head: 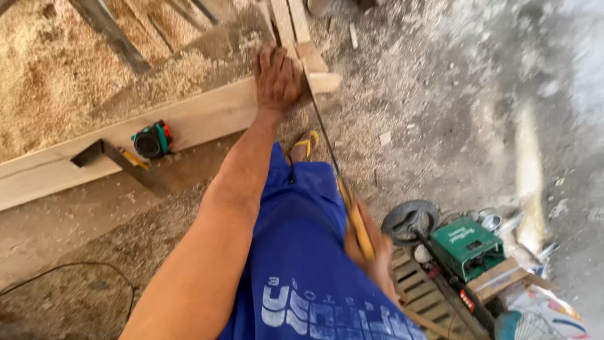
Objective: The person measures a wooden plank with a tape measure and marks it with a pencil, using a metal square as a guide. They then saw the plank with a hand saw and return to measuring and marking additional positions along the board.
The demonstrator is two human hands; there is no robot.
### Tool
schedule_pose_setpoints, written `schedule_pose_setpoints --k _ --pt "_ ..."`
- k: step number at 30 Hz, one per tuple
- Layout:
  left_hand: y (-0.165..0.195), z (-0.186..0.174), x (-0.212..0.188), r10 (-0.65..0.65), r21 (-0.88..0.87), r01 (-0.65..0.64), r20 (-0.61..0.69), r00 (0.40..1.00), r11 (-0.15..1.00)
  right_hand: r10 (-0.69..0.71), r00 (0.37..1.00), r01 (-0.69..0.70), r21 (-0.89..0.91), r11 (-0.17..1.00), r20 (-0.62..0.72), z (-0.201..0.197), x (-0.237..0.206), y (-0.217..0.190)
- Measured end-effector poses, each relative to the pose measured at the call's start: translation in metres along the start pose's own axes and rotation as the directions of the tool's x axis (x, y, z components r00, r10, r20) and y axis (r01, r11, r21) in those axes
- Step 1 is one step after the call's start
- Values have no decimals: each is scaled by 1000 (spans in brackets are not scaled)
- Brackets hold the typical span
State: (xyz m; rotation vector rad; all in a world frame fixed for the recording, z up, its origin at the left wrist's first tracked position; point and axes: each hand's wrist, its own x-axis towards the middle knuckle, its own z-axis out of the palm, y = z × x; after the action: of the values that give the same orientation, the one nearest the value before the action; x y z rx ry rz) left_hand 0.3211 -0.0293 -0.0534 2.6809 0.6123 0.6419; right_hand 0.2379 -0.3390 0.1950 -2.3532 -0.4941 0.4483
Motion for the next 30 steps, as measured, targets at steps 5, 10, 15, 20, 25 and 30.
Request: schedule_pose_setpoints --k 5,10,15,20,25,30 --pt "0 -3 -2 -21 10 20 93 995 1000 -59 996 67 120 991 -65 75 81 17" --pt "1 -11 2 -12 11 11 131 991 1000 -195 973 196 -3 981 -125 171 205 29" --pt "0 -9 1 -4 2 3 116 993 1000 -32 998 35 74 997 -45 47 38 13" --pt "0 -3 -1 -9 24 8 76 997 1000 -97 994 95 -41 995 -48 23 24 -5" --pt "0 -11 5 8 -42 -7 34 999 999 -178 980 181 31 983 -92 162 215 12" --pt "1 -12 10 50 -58 -54 -61 997 997 -11 998 22 174 984 -63 96 101 24"
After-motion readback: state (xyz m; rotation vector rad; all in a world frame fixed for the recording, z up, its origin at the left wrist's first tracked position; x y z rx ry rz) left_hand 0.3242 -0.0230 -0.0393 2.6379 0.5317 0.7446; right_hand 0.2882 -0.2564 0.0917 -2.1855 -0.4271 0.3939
